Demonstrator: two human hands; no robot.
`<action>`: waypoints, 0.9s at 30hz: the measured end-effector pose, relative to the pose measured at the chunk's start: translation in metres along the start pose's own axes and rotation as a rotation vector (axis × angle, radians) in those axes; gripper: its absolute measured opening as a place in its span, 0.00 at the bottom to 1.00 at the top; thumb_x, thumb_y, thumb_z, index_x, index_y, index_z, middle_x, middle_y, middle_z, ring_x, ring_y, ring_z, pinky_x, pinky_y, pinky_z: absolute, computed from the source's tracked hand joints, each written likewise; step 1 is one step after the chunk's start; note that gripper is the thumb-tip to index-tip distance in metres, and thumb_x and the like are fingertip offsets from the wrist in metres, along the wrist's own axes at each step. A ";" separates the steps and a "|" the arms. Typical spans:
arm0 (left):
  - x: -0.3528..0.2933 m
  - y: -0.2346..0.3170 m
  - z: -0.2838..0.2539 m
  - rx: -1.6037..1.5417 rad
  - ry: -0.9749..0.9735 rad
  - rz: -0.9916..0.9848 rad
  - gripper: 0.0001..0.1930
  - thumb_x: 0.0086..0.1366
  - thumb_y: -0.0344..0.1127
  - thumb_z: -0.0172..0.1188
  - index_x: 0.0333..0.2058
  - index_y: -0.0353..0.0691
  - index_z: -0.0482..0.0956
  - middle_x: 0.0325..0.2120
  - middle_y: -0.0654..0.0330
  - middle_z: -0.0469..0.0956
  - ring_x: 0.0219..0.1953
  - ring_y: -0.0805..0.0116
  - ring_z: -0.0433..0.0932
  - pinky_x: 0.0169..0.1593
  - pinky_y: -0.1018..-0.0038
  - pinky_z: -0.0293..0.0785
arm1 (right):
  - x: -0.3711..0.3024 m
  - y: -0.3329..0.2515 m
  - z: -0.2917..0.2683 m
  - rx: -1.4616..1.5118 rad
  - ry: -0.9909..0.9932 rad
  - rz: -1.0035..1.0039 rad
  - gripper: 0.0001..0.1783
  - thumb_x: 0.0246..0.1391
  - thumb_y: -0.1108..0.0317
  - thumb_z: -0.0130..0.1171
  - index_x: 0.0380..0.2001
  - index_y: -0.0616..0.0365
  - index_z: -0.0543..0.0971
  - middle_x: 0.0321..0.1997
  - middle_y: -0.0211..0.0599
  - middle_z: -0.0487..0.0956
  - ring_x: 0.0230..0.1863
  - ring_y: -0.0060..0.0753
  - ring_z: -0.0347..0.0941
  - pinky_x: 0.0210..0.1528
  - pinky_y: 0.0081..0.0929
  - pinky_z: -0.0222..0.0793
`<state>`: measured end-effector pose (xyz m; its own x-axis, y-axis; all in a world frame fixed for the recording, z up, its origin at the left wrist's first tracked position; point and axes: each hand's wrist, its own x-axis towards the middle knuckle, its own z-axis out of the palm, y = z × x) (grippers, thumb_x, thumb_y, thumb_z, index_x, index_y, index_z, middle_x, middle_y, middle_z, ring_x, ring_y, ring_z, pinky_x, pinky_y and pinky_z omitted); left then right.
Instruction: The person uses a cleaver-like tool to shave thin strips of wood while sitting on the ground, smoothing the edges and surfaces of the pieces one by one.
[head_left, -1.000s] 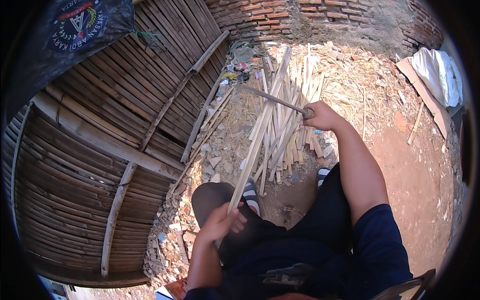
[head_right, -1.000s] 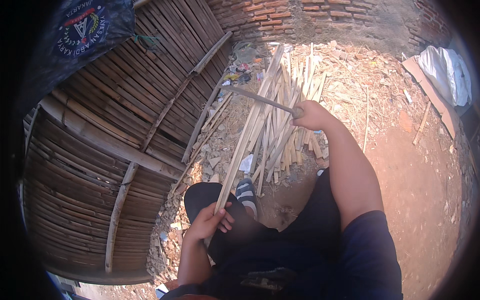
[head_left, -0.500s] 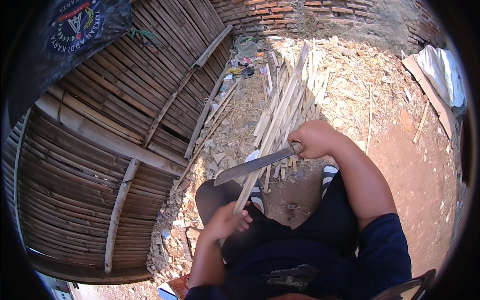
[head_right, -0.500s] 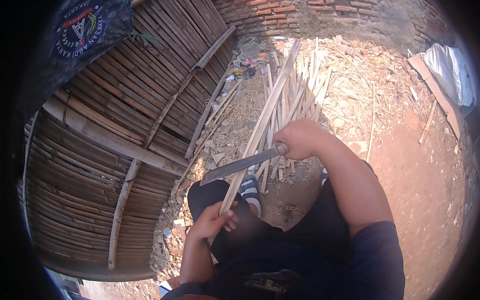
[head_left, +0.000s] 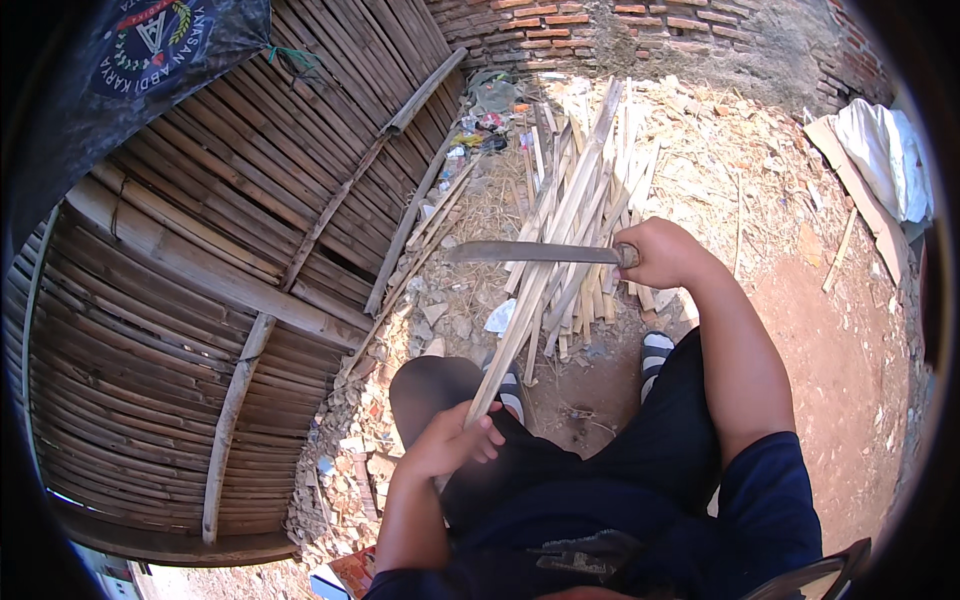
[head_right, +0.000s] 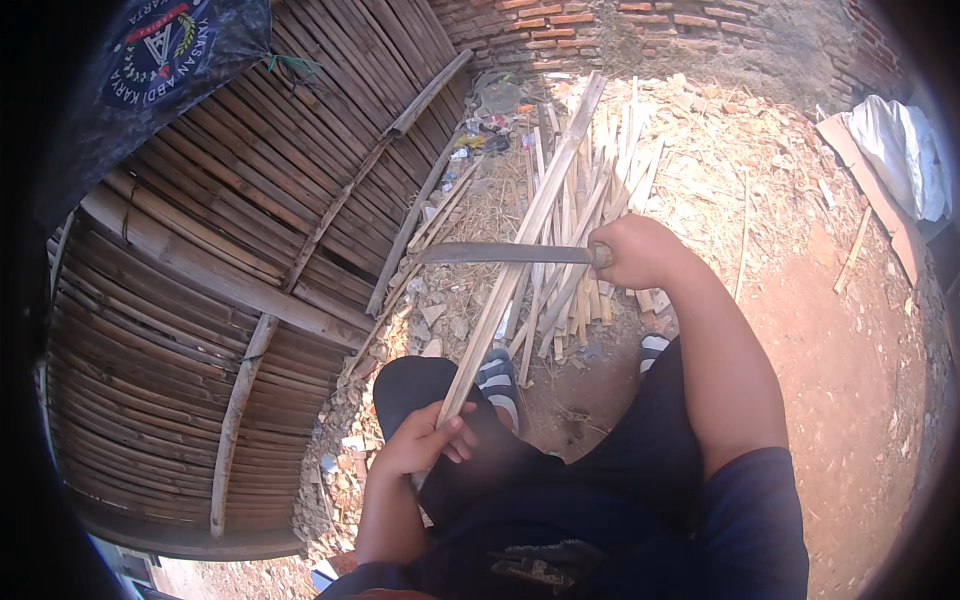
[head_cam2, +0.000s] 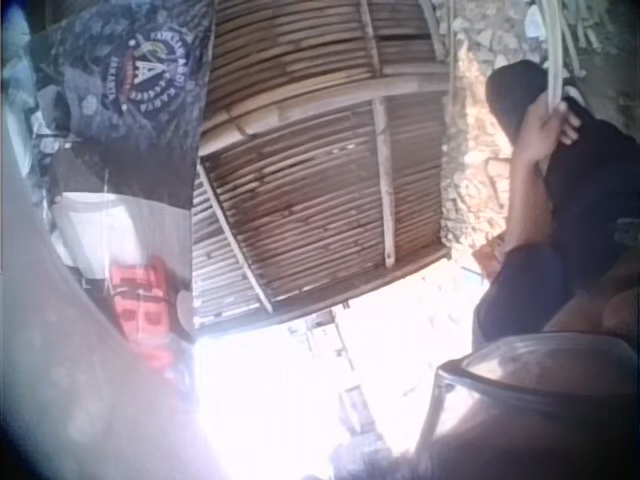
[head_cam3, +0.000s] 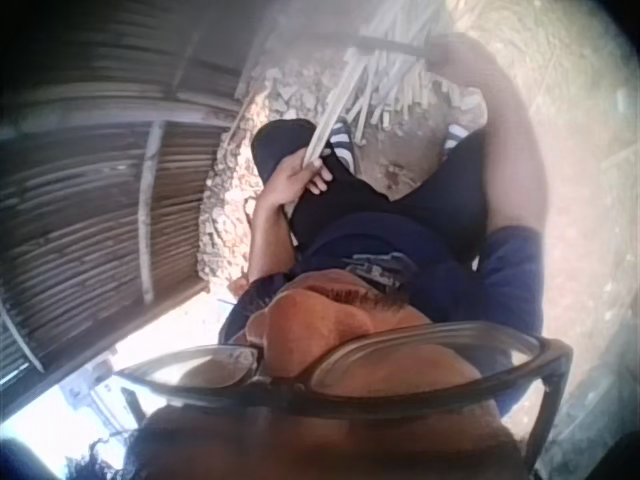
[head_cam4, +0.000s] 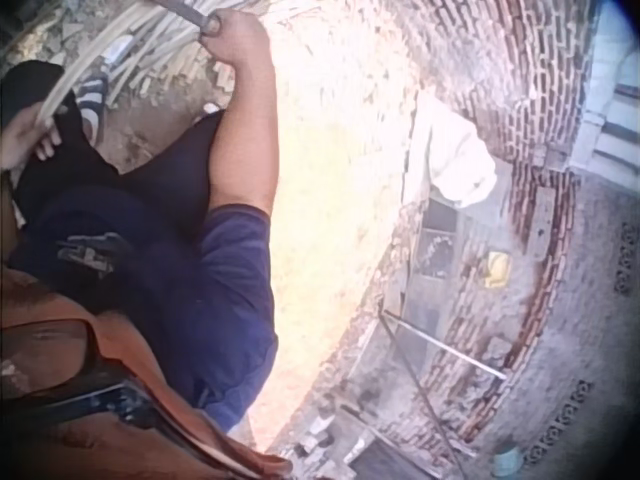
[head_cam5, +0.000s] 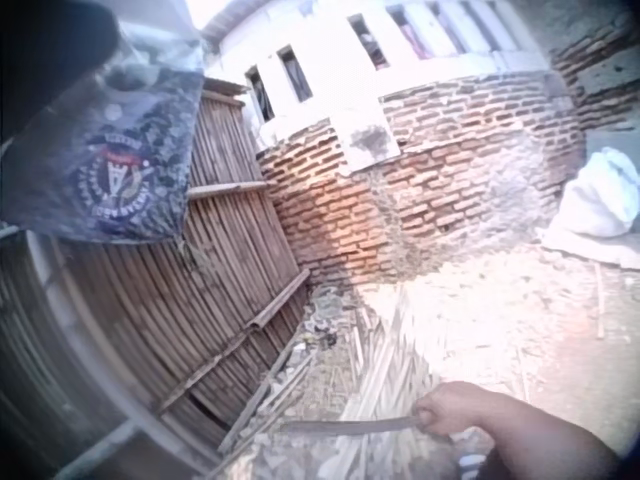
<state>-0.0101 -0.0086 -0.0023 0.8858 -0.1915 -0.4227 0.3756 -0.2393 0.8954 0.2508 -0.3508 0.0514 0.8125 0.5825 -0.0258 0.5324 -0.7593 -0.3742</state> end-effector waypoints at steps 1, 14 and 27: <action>0.000 -0.001 -0.001 -0.006 0.004 0.002 0.21 0.81 0.40 0.50 0.63 0.30 0.69 0.36 0.54 0.84 0.34 0.67 0.85 0.38 0.72 0.82 | 0.000 -0.015 0.006 -0.035 -0.085 -0.054 0.24 0.48 0.52 0.75 0.46 0.51 0.86 0.39 0.49 0.86 0.46 0.56 0.82 0.50 0.48 0.77; -0.002 0.004 0.001 0.071 0.041 -0.031 0.21 0.80 0.40 0.51 0.62 0.30 0.71 0.36 0.54 0.84 0.33 0.69 0.84 0.37 0.73 0.81 | 0.035 0.042 0.022 0.258 0.281 0.202 0.22 0.52 0.55 0.72 0.44 0.60 0.85 0.41 0.53 0.85 0.46 0.54 0.83 0.51 0.46 0.76; -0.005 -0.001 -0.003 0.043 0.000 -0.016 0.20 0.81 0.39 0.49 0.62 0.30 0.71 0.35 0.54 0.84 0.34 0.68 0.85 0.38 0.73 0.82 | 0.012 0.021 -0.004 0.156 0.005 0.053 0.24 0.49 0.55 0.74 0.47 0.57 0.86 0.39 0.53 0.85 0.44 0.55 0.82 0.48 0.45 0.76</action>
<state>-0.0144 -0.0049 -0.0001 0.8798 -0.1876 -0.4369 0.3776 -0.2826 0.8818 0.2728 -0.3606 0.0464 0.8400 0.5407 -0.0451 0.4453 -0.7345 -0.5121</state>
